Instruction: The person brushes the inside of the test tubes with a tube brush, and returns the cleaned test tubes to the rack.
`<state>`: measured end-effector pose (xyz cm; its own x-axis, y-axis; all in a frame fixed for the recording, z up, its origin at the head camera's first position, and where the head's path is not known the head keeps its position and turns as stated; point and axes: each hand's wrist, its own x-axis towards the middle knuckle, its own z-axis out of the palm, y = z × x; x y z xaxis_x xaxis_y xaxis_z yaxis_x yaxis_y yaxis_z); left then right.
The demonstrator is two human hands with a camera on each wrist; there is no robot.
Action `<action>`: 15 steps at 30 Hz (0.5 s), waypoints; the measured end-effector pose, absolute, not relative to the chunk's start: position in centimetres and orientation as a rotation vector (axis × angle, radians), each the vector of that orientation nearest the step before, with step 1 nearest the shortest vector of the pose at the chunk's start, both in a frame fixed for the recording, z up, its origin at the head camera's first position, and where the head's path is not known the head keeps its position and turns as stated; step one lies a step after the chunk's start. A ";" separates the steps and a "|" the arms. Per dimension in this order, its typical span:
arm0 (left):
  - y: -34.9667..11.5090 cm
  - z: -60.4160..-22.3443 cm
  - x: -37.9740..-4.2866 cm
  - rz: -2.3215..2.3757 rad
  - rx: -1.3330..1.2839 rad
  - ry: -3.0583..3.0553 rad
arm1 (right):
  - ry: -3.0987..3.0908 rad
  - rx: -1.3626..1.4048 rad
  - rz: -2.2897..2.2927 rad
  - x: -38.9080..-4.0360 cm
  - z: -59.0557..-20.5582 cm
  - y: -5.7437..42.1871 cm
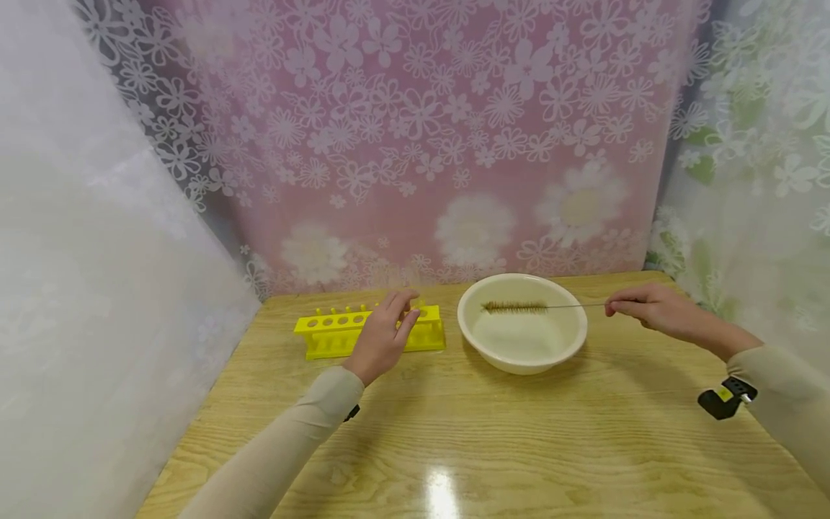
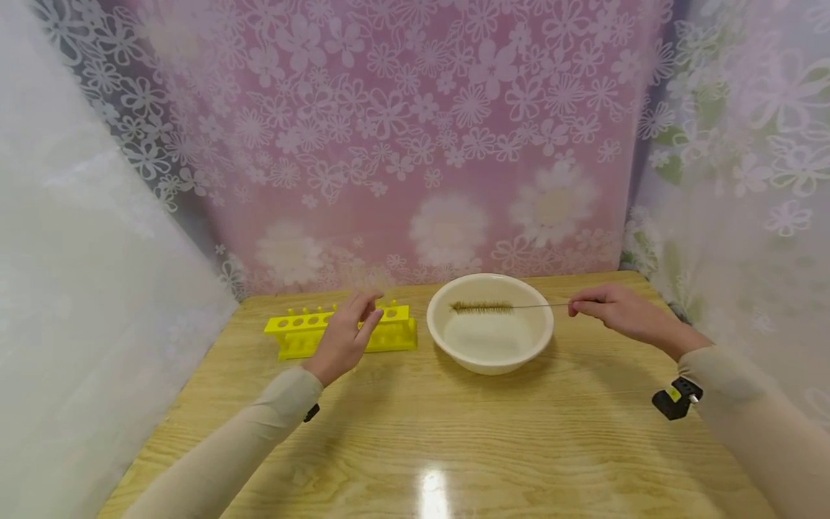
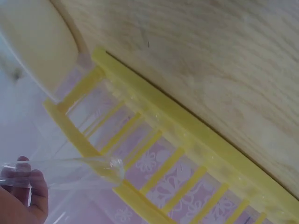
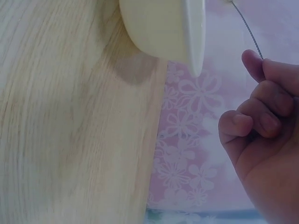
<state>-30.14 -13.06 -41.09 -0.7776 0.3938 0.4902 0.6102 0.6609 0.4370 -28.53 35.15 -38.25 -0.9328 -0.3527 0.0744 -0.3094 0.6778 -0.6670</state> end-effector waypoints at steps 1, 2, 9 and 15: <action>-12.9 -41.3 -30.1 -0.853 -0.797 -2.552 | 2.822 -0.551 -1.104 -28.5 -38.2 35.2; -12.7 -41.5 -30.2 -0.856 -0.801 -2.574 | 2.820 -0.544 -1.109 -28.5 -38.1 35.2; -12.1 -42.6 -30.3 -0.827 -0.839 -2.687 | 2.816 -0.536 -1.156 -28.2 -37.0 34.8; -11.7 -43.1 -30.6 -0.769 -0.817 -2.712 | 2.800 -0.542 -1.191 -27.9 -36.1 34.5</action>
